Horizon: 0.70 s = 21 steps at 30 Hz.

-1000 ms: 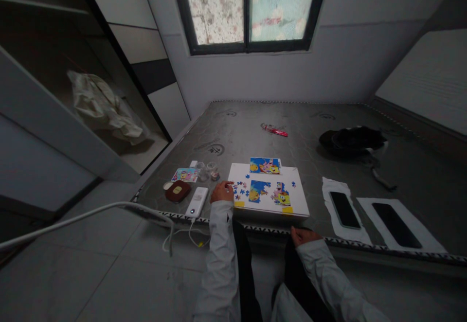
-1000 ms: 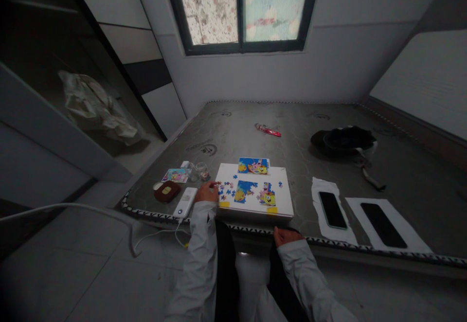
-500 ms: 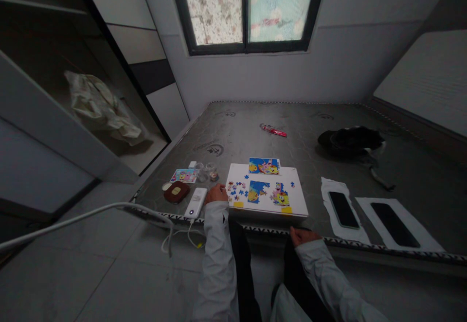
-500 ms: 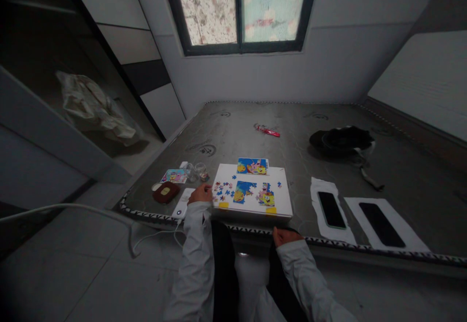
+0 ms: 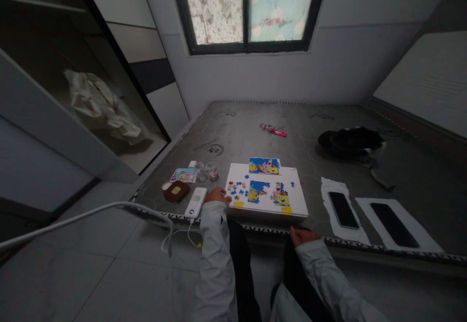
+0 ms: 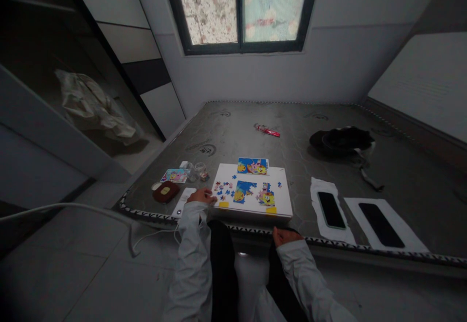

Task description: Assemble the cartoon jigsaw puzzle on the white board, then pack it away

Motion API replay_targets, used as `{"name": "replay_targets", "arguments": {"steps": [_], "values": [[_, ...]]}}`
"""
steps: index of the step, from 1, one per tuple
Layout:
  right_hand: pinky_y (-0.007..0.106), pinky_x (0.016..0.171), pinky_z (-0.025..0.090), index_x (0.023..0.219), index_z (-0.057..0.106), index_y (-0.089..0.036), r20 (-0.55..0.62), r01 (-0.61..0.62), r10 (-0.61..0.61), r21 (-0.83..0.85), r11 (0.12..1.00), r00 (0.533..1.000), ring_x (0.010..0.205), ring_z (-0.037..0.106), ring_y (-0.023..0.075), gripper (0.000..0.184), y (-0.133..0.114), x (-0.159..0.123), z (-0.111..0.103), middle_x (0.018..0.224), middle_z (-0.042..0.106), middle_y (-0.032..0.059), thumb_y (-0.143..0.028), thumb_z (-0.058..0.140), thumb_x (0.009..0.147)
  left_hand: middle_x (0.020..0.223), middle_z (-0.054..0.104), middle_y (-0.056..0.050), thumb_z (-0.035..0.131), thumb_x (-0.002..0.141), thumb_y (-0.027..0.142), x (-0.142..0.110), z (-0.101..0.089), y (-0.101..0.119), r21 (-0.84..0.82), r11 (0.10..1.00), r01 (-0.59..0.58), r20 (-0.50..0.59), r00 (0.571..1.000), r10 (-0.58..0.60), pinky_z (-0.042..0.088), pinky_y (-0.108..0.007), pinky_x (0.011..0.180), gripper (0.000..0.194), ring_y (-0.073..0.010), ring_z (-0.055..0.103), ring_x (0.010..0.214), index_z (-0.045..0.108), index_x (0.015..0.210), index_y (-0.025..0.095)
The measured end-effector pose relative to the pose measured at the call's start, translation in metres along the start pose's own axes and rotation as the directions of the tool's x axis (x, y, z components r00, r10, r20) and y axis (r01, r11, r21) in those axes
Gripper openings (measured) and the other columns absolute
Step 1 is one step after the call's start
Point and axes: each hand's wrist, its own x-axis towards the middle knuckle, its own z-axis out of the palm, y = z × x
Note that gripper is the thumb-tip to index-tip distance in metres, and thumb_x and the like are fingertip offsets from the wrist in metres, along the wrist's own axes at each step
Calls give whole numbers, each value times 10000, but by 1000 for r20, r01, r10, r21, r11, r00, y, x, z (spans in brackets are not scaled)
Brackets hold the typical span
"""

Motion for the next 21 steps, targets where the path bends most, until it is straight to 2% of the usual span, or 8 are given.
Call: {"name": "replay_targets", "arguments": {"steps": [5, 11, 21], "values": [[278, 536, 248, 575, 668, -214, -2, -4, 4, 4, 1000, 1000, 555, 527, 143, 527, 0, 0, 0, 583, 637, 39, -456, 365, 933, 940, 747, -9, 782, 649, 362, 1, 2, 1, 32, 999, -6, 58, 998, 4, 487, -247, 776, 301, -179, 682, 907, 687, 913, 252], [274, 532, 241, 583, 677, -219, -13, 1, -1, -16, 1000, 1000, 545, 535, 146, 526, 0, -1, 1, 589, 649, 34, -454, 369, 939, 968, 747, -7, 759, 650, 355, -1, 4, 4, 13, 999, 34, 25, 999, -35, 486, -271, 798, 224, -196, 679, 931, 700, 843, 258], [267, 527, 231, 584, 677, -227, 3, -3, 3, -28, 1000, 1000, 549, 544, 139, 517, -2, 0, -2, 586, 650, 25, -454, 378, 940, 949, 748, -34, 775, 607, 373, 1, 9, 4, 2, 999, 53, -28, 998, -53, 484, -288, 774, 227, -221, 674, 936, 695, 787, 260]]}}
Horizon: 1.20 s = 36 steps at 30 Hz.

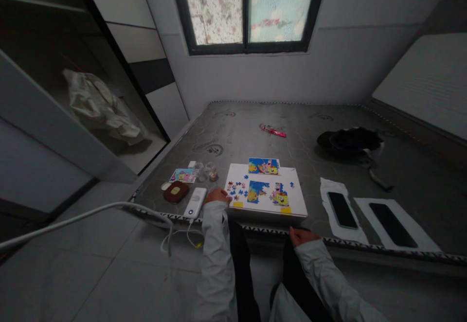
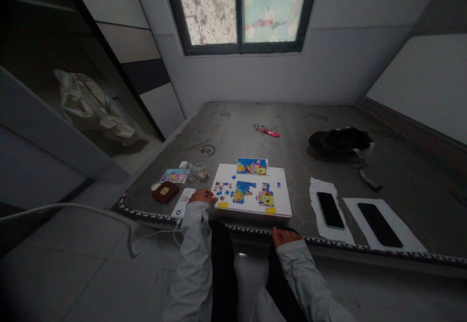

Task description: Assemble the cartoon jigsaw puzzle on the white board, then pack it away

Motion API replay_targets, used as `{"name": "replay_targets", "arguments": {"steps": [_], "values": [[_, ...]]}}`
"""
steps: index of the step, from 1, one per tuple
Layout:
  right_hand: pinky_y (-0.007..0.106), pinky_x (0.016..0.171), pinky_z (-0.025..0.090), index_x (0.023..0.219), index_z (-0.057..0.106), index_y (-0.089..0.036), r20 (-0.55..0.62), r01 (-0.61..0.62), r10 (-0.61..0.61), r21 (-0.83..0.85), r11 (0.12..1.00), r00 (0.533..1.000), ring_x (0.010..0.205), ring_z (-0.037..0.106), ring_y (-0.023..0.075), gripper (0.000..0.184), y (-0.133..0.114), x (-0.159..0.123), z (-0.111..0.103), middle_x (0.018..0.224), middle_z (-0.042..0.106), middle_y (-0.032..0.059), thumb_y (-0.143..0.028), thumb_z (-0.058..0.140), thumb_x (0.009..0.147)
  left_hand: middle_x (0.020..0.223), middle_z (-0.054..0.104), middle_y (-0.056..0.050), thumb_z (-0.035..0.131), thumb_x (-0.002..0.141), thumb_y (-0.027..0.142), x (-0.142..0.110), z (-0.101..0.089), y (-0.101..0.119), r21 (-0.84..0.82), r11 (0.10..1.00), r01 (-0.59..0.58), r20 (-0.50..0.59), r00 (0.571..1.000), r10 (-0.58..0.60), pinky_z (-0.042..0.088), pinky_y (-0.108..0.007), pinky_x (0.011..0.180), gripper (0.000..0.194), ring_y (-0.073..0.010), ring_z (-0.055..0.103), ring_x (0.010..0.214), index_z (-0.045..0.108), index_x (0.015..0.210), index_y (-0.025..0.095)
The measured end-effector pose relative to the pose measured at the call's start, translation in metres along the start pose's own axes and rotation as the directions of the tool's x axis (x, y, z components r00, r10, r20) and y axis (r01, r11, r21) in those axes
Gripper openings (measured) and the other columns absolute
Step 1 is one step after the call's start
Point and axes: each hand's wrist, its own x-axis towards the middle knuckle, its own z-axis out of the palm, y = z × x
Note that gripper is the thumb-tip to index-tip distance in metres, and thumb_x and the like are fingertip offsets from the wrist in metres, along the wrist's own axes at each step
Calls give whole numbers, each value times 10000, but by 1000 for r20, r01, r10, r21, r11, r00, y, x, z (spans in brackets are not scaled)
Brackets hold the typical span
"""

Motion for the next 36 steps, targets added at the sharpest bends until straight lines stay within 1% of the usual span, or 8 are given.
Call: {"name": "replay_targets", "arguments": {"steps": [4, 10, 14, 18, 22, 26, 31, 36], "values": [[269, 534, 243, 581, 678, -229, 0, -23, 23, -18, 1000, 1000, 573, 562, 147, 519, 0, 0, 0, 617, 670, 27, -465, 387, 939, 947, 749, -29, 773, 607, 381, -2, -1, 1, 3, 1000, -15, -3, 1000, 15, 482, -283, 771, 230, -220, 673, 942, 688, 782, 258], [268, 537, 246, 643, 719, -250, 19, -32, 32, -15, 999, 999, 587, 575, 153, 496, 1, 1, 3, 647, 687, 28, -460, 383, 943, 886, 756, 6, 766, 616, 304, -5, -4, 5, -27, 999, -31, 19, 999, 32, 480, -266, 757, 198, -194, 685, 887, 698, 800, 272], [273, 537, 245, 615, 701, -235, 34, -22, 22, 7, 1000, 999, 586, 581, 156, 531, 3, 2, 5, 627, 678, 38, -472, 358, 943, 876, 759, 10, 777, 602, 275, -5, -5, 6, -38, 999, -24, 30, 999, 25, 480, -251, 737, 213, -188, 689, 882, 702, 802, 269], [271, 532, 246, 633, 715, -242, 37, -24, 23, 21, 999, 999, 585, 582, 155, 525, 3, 2, 4, 635, 683, 37, -473, 356, 939, 884, 760, 9, 782, 603, 273, -5, -5, 6, -34, 999, -9, 23, 1000, 10, 482, -265, 754, 207, -197, 690, 893, 704, 794, 269], [272, 536, 253, 639, 722, -247, 30, -15, 15, 8, 1000, 999, 600, 592, 162, 524, 3, 2, 3, 650, 694, 40, -466, 354, 941, 879, 758, 13, 777, 611, 276, -6, -4, 6, -33, 999, -5, 11, 1000, 6, 482, -268, 748, 189, -201, 688, 900, 697, 782, 273], [274, 540, 256, 624, 710, -246, 5, -9, 9, 20, 1000, 1000, 606, 603, 165, 518, 3, 2, 5, 655, 699, 34, -469, 363, 937, 886, 759, 13, 779, 601, 267, -5, -4, 6, -37, 999, 1, 25, 1000, 0, 475, -263, 748, 206, -199, 685, 916, 694, 789, 269], [274, 532, 249, 582, 682, -233, -27, 3, -2, 26, 1000, 1000, 573, 587, 152, 528, 4, 1, 7, 610, 680, 29, -474, 368, 932, 898, 760, 14, 779, 602, 274, -4, -2, 5, -46, 999, 21, 25, 999, -20, 477, -272, 759, 195, -202, 684, 925, 695, 778, 275], [270, 535, 265, 589, 694, -233, -42, 20, -19, 26, 999, 999, 569, 581, 146, 523, 4, 1, 7, 627, 692, 29, -460, 370, 933, 932, 757, 17, 778, 604, 279, -1, 0, 3, -23, 999, 38, 40, 999, -37, 480, -287, 784, 207, -212, 677, 960, 693, 792, 281]]}}
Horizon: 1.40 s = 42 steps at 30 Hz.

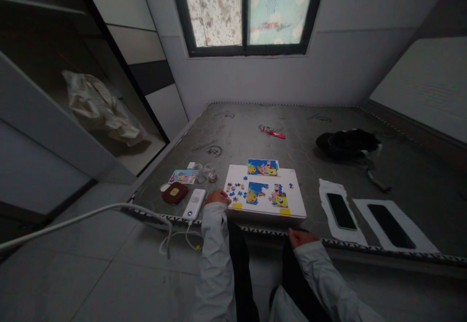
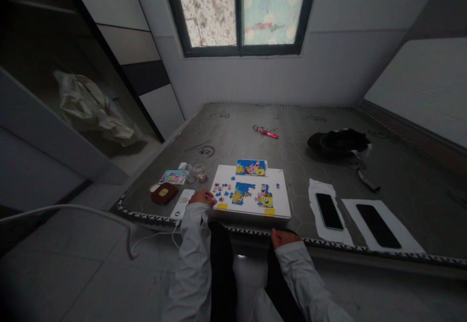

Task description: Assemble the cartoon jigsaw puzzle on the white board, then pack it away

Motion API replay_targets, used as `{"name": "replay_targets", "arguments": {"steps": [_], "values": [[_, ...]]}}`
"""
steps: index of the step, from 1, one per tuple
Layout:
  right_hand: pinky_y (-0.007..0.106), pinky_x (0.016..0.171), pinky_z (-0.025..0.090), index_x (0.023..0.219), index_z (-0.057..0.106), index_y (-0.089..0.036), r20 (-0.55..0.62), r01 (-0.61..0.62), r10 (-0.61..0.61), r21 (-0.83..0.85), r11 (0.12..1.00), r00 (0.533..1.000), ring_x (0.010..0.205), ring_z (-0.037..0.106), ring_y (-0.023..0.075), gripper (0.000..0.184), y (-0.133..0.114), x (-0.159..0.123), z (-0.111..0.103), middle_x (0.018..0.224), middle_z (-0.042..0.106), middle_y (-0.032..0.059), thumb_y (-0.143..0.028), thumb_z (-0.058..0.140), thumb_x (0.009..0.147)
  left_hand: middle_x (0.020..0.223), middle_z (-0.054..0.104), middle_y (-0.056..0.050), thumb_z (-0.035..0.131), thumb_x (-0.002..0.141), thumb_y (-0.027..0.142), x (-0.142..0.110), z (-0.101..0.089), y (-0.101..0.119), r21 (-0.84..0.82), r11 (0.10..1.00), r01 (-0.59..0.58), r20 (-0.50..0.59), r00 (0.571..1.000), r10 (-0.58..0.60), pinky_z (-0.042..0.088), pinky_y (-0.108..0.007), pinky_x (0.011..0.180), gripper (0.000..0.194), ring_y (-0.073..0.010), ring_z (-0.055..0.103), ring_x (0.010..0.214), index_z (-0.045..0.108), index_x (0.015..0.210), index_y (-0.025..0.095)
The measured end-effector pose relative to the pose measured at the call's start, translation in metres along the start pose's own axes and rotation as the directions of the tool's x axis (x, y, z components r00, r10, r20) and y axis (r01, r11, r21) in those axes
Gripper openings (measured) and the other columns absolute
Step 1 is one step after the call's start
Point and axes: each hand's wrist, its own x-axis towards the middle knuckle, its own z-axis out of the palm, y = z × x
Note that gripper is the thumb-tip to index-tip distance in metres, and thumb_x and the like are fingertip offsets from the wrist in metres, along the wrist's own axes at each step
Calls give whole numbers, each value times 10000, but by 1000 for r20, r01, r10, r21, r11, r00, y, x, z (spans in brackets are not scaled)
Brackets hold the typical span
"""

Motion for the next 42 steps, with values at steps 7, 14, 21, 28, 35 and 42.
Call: {"name": "replay_targets", "arguments": {"steps": [7, 14, 21, 28, 35, 42], "values": [[277, 524, 254, 592, 704, -232, -10, -1, 1, 5, 1000, 1000, 545, 560, 146, 536, -2, -1, -4, 605, 679, 36, -466, 355, 924, 979, 752, -4, 759, 638, 323, -4, 0, 1, 56, 998, -27, -16, 999, 28, 482, -284, 793, 200, -216, 675, 971, 705, 825, 278], [276, 525, 219, 560, 661, -215, 3, -10, 10, 23, 1000, 1000, 536, 533, 141, 548, 1, 0, 0, 570, 641, 34, -482, 350, 924, 957, 753, -11, 684, 756, 414, -8, -9, 6, 11, 999, -47, -60, 997, 48, 478, -269, 762, 175, -208, 673, 969, 703, 862, 275], [272, 527, 217, 553, 648, -211, -3, -15, 15, 3, 1000, 1000, 534, 531, 134, 543, 0, 0, 1, 571, 649, 32, -483, 360, 925, 946, 742, -23, 645, 805, 400, -8, -13, 7, -33, 997, -71, -144, 987, 66, 475, -281, 802, 192, -204, 667, 944, 687, 928, 258], [280, 540, 245, 609, 707, -236, 12, -31, 31, 3, 999, 999, 589, 589, 161, 519, -1, -1, -1, 629, 691, 42, -468, 368, 928, 982, 713, -40, 564, 822, 190, -10, -14, 10, -81, 985, -152, -286, 950, 123, 459, -296, 835, 231, -207, 635, 954, 672, 1022, 228], [282, 527, 232, 590, 690, -236, 20, -25, 26, -14, 1000, 999, 553, 553, 152, 511, 0, 0, 1, 610, 676, 34, -462, 383, 930, 1016, 698, -23, 548, 822, 228, -10, -16, 10, -136, 986, -97, -394, 918, 36, 443, -281, 763, 186, -195, 627, 910, 683, 948, 245], [274, 531, 243, 608, 707, -239, 0, -17, 17, -1, 1000, 1000, 559, 551, 156, 502, 0, -1, -1, 614, 670, 34, -457, 387, 928, 911, 702, 0, 581, 782, 233, -7, -13, 5, -190, 975, -111, -437, 899, 17, 444, -285, 756, 149, -184, 628, 859, 681, 890, 256]]}}
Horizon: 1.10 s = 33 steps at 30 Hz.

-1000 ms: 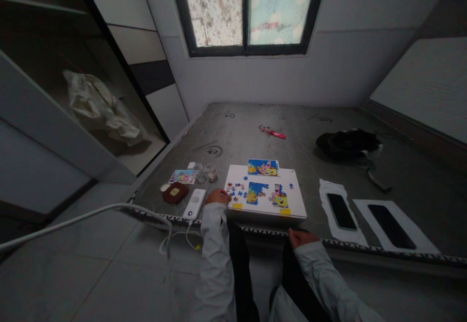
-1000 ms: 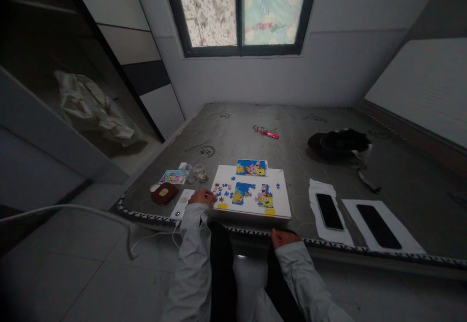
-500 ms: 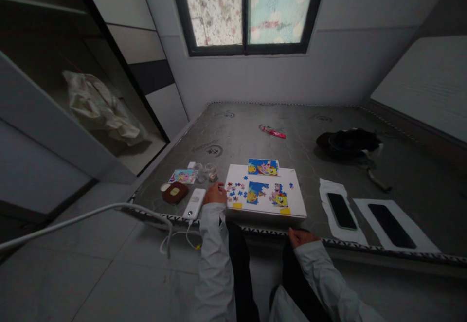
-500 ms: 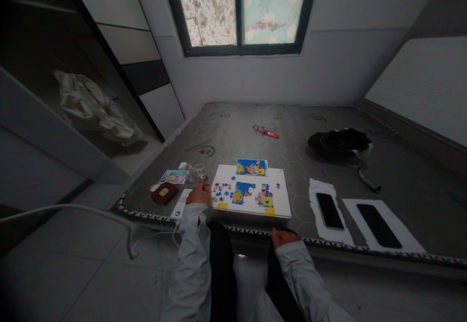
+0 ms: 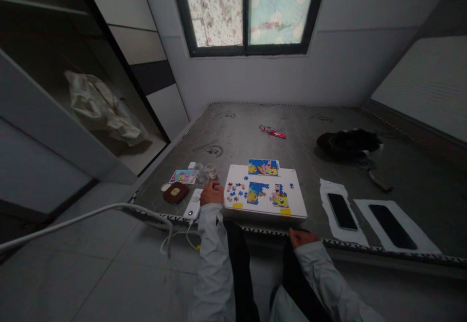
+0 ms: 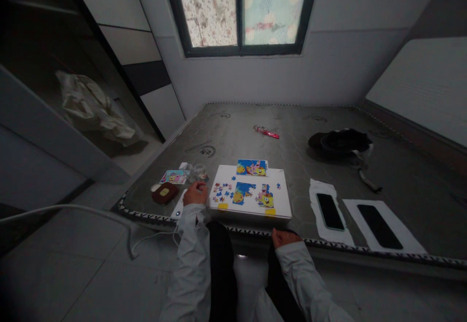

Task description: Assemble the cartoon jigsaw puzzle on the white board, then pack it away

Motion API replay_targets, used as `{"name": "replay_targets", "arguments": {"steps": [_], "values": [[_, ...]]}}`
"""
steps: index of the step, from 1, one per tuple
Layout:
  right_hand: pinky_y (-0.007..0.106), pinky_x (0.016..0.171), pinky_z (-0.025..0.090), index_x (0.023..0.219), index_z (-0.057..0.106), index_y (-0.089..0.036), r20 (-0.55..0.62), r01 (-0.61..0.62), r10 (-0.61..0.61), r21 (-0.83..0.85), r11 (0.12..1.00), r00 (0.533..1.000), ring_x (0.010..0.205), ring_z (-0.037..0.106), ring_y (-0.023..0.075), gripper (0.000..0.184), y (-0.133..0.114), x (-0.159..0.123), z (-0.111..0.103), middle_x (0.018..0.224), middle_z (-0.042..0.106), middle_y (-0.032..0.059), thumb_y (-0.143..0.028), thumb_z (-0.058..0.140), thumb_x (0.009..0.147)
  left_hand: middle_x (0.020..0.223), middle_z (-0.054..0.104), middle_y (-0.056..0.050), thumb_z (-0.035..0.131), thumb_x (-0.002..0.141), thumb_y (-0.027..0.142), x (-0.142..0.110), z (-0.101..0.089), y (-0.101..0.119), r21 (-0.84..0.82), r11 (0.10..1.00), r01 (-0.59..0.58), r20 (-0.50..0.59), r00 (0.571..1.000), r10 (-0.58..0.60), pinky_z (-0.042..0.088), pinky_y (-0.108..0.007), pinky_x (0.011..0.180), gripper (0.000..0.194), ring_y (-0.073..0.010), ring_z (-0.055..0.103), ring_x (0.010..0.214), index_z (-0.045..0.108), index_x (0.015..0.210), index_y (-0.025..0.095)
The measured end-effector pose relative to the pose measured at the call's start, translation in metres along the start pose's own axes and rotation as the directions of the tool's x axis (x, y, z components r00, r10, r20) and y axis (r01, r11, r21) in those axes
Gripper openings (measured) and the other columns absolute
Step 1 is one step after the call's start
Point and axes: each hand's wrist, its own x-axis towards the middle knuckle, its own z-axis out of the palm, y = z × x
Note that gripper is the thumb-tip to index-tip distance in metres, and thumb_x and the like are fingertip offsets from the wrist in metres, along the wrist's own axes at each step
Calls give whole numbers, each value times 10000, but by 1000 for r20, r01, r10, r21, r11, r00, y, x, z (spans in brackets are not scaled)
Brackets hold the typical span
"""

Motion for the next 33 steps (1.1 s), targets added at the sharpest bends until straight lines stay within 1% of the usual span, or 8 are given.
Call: {"name": "replay_targets", "arguments": {"steps": [4, 9, 15, 21, 24, 28, 33], "values": [[270, 530, 234, 629, 717, -240, 32, -1, 2, -20, 1000, 999, 567, 562, 148, 492, -1, 1, -4, 626, 681, 34, -439, 387, 936, 895, 706, 13, 584, 777, 239, 0, -3, -1, -2, 999, 37, 20, 999, -37, 444, -268, 754, 143, -182, 633, 885, 680, 879, 269], [266, 529, 242, 612, 707, -231, 53, -11, 12, -16, 1000, 999, 580, 581, 148, 498, -5, 0, -9, 630, 686, 35, -440, 395, 938, 959, 710, 10, 563, 796, 270, -4, -10, 6, 47, 997, 57, 61, 996, -60, 445, -289, 729, 142, -203, 637, 888, 684, 866, 297], [266, 544, 279, 617, 713, -236, 47, -23, 24, -14, 1000, 999, 611, 605, 161, 487, -7, -1, -13, 655, 700, 40, -438, 404, 934, 994, 710, 6, 561, 817, 299, -6, -15, 11, 93, 994, 58, 153, 986, -72, 435, -294, 716, 153, -211, 634, 897, 700, 874, 323], [272, 545, 284, 688, 743, -255, 89, -24, 27, -32, 999, 996, 632, 625, 167, 486, -5, 1, -10, 701, 719, 41, -444, 377, 944, 967, 716, -3, 553, 822, 295, -7, -12, 10, 88, 995, 46, 165, 985, -60, 434, -280, 698, 165, -210, 638, 899, 706, 882, 309], [272, 545, 278, 664, 738, -254, 80, -27, 31, -46, 999, 996, 635, 620, 168, 499, -4, 1, -7, 702, 721, 40, -460, 378, 943, 970, 718, -11, 529, 835, 304, -6, -10, 8, 82, 996, 37, 176, 983, -51, 436, -286, 702, 178, -212, 641, 895, 701, 882, 301], [282, 545, 259, 655, 732, -241, 62, -22, 24, -35, 999, 998, 616, 604, 169, 505, -3, 0, -4, 671, 707, 43, -462, 378, 940, 975, 717, -26, 516, 839, 299, -5, -7, 6, 73, 997, 32, 158, 986, -43, 439, -299, 727, 188, -220, 641, 903, 697, 888, 287], [287, 544, 255, 641, 721, -236, 42, -21, 22, -25, 999, 999, 597, 577, 165, 488, -3, -1, -4, 651, 691, 46, -449, 392, 933, 1005, 715, -41, 501, 847, 266, -3, -7, 3, 51, 998, 28, 170, 985, -37, 439, -319, 766, 207, -235, 631, 938, 699, 907, 267]]}}
